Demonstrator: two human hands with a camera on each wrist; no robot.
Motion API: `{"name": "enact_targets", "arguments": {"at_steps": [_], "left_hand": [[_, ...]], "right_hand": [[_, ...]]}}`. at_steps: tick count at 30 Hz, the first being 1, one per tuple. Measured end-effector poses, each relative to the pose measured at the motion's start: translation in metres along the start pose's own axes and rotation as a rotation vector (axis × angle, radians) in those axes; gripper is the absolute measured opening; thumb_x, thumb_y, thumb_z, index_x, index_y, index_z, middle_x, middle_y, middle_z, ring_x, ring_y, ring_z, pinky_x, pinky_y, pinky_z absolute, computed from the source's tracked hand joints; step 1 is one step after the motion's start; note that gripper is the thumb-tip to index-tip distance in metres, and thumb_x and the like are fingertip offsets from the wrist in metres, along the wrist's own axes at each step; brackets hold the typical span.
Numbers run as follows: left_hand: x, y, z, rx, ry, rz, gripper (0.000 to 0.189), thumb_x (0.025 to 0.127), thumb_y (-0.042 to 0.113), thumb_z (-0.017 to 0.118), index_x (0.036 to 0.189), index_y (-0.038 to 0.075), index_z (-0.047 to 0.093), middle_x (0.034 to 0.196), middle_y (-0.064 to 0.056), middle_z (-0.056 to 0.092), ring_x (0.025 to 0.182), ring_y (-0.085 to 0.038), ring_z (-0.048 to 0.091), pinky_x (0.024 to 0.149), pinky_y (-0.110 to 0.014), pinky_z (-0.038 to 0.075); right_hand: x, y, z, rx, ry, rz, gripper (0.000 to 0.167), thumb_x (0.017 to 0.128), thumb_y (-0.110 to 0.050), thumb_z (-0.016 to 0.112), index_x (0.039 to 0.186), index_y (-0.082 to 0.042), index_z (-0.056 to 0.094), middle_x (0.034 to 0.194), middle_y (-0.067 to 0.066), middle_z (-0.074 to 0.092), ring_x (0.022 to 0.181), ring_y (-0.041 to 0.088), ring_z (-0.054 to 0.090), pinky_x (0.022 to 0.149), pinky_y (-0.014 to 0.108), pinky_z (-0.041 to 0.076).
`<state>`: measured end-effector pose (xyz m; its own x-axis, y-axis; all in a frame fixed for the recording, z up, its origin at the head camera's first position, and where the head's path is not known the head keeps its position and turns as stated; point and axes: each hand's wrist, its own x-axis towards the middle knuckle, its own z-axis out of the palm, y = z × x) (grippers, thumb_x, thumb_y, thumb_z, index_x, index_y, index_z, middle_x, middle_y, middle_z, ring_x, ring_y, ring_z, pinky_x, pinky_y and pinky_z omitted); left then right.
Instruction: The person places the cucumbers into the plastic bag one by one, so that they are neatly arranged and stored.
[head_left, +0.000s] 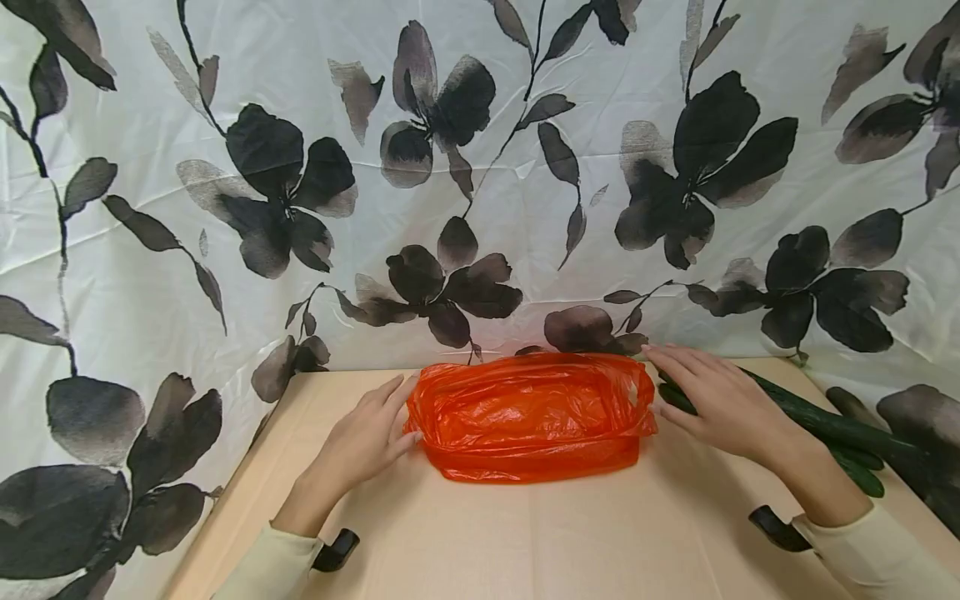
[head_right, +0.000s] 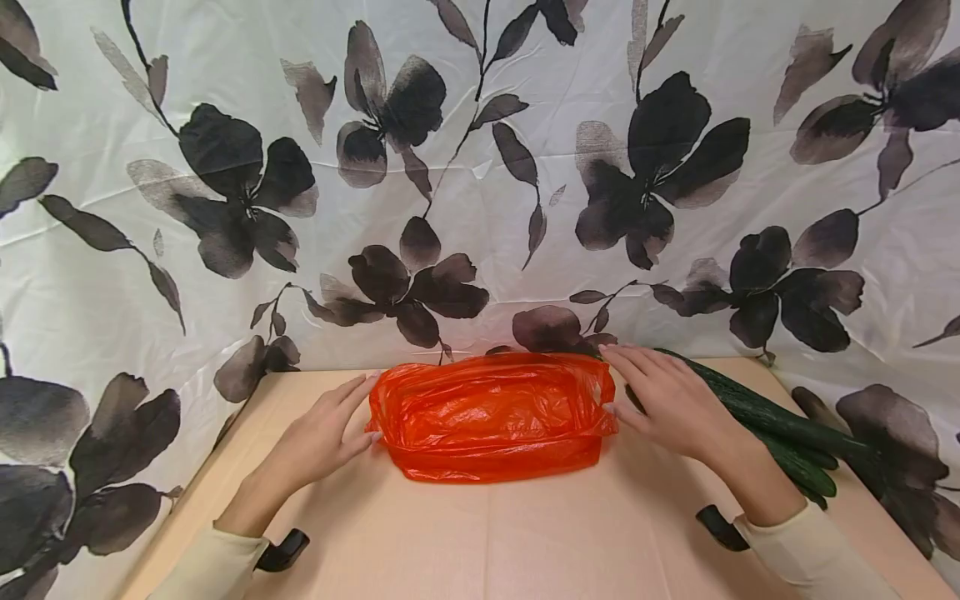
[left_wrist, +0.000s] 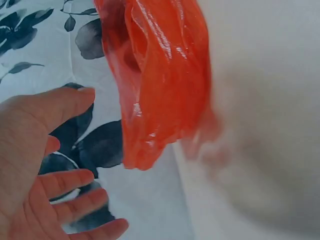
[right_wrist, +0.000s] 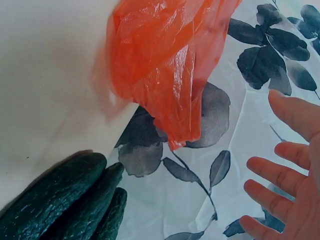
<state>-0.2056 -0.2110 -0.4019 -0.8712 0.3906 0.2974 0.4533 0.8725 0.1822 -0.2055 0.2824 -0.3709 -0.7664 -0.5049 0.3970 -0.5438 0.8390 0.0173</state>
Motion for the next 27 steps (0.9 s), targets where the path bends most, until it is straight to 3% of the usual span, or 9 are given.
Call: {"name": "enact_targets", "arguments": {"at_steps": [7,12,16,22,27], "left_hand": [[0.002,-0.013,0.014,-0.16,0.023,-0.055,0.079,0.087,0.024,0.079,0.155,0.012,0.041,0.14,-0.019,0.059,0.128,-0.04,0.057,0.102,-0.06,0.046],[0.005,-0.016,0.024,-0.257,-0.012,-0.125,0.076,0.088,0.024,0.078,0.154,0.012,0.043,0.127,-0.017,0.066,0.111,-0.037,0.064,0.09,-0.055,0.054],[0.01,-0.017,0.03,-0.318,-0.056,-0.194,0.076,0.088,0.026,0.078,0.154,0.013,0.044,0.117,-0.017,0.066,0.105,-0.033,0.064,0.085,-0.049,0.056],[0.015,-0.018,0.037,-0.349,-0.086,-0.259,0.069,0.087,0.025,0.079,0.148,0.01,0.051,0.111,-0.012,0.065,0.097,-0.027,0.064,0.084,-0.043,0.056],[0.019,-0.015,0.04,-0.338,-0.101,-0.276,0.069,0.089,0.029,0.078,0.148,0.009,0.05,0.105,-0.007,0.065,0.096,-0.023,0.061,0.084,-0.042,0.053]], "right_hand": [[0.002,0.007,-0.006,-0.002,-0.029,0.047,0.072,0.088,-0.034,0.078,0.15,-0.011,0.049,0.141,0.021,0.058,0.129,0.045,0.052,0.104,0.068,0.039],[0.005,0.015,-0.005,0.001,0.048,-0.009,0.066,0.086,-0.028,0.08,0.143,-0.007,0.055,0.132,0.021,0.063,0.119,0.045,0.059,0.097,0.065,0.046],[0.006,0.023,-0.004,0.004,0.059,-0.013,0.064,0.085,-0.026,0.08,0.141,-0.006,0.056,0.13,0.022,0.063,0.116,0.046,0.06,0.094,0.066,0.047],[0.008,0.032,-0.006,0.003,0.025,0.008,0.065,0.086,-0.027,0.079,0.142,-0.005,0.054,0.131,0.024,0.062,0.117,0.046,0.06,0.097,0.065,0.046],[0.008,0.042,-0.01,-0.022,-0.058,0.052,0.066,0.091,-0.033,0.075,0.147,-0.007,0.051,0.138,0.023,0.058,0.123,0.046,0.057,0.099,0.065,0.045]]}}
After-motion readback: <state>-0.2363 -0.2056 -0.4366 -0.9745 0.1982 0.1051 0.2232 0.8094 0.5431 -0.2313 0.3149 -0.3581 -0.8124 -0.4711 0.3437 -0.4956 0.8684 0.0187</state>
